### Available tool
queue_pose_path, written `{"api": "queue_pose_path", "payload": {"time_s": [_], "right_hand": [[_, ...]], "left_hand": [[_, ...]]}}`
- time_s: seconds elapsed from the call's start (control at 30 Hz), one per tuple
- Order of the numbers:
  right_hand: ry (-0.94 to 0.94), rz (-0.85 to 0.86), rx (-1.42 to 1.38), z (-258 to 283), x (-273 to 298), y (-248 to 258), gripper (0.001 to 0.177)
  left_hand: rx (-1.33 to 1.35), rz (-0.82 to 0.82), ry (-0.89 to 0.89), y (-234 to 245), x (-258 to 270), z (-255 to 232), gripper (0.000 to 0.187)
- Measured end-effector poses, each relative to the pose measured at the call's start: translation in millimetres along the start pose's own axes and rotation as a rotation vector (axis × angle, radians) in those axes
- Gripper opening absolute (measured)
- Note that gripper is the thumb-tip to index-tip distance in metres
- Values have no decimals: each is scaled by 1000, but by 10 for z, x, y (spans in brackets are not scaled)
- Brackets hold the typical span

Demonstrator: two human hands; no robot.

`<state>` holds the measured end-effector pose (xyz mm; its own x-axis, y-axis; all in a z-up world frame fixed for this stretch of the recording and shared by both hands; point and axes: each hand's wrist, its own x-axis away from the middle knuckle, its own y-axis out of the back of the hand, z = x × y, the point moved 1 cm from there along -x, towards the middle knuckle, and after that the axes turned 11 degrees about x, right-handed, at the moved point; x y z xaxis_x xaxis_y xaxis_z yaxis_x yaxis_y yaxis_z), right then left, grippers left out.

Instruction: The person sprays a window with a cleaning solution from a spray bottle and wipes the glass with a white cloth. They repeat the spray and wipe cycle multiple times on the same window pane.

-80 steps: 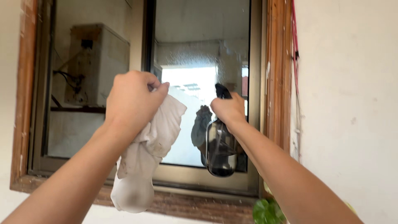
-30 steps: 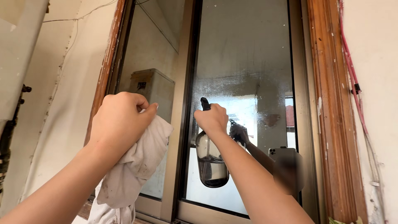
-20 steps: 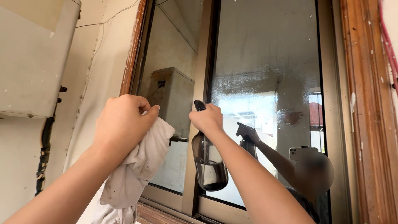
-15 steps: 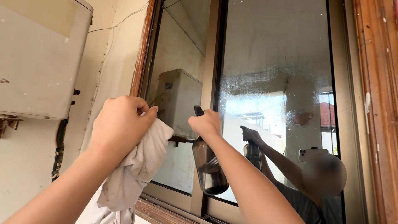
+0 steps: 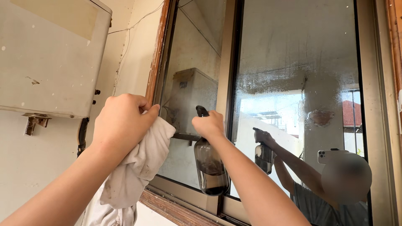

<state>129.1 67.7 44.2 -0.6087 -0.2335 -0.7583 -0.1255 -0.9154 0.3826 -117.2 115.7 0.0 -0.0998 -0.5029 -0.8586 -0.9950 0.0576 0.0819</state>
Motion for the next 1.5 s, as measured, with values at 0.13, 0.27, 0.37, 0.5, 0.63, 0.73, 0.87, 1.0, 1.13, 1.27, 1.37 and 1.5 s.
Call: {"api": "queue_pose_path", "payload": {"time_s": [0.13, 0.27, 0.37, 0.5, 0.63, 0.73, 0.87, 1.0, 1.13, 1.27, 1.37, 1.5], "right_hand": [[-29, -66, 24, -42, -30, 223, 12], [-119, -67, -4, -179, -14, 543, 6], [-142, -89, 28, -337, 15, 783, 8], [-160, -140, 134, -572, 21, 1103, 13], [-214, -240, 229, -763, 49, 1446, 14], [-219, -333, 432, -891, 92, 1690, 20], [-279, -354, 561, -1043, 159, 1971, 29], [-261, -368, 446, -1153, 286, 2149, 20], [-264, -299, 347, -1152, 537, 2227, 15], [-271, -274, 285, -1018, 900, 2297, 13], [-258, -268, 270, -950, 1271, 2332, 10], [-404, -237, 212, -894, 1681, 2454, 13]], "left_hand": [[11, 4, -15, -34, -13, 11, 30], [39, 28, -29, -130, 9, 21, 29], [76, 49, -22, -259, 53, -4, 29], [114, 81, -72, -436, 93, -95, 28], [189, 120, -87, -648, 147, -246, 26], [241, 166, -112, -812, 206, -373, 27], [309, 215, -121, -964, 273, -488, 28], [381, 225, -117, -1048, 313, -552, 28], [445, 304, -105, -1162, 409, -631, 29], [570, 319, -156, -1365, 611, -777, 30], [618, 425, -129, -1514, 884, -902, 33], [616, 525, -124, -1683, 1189, -995, 34]]}}
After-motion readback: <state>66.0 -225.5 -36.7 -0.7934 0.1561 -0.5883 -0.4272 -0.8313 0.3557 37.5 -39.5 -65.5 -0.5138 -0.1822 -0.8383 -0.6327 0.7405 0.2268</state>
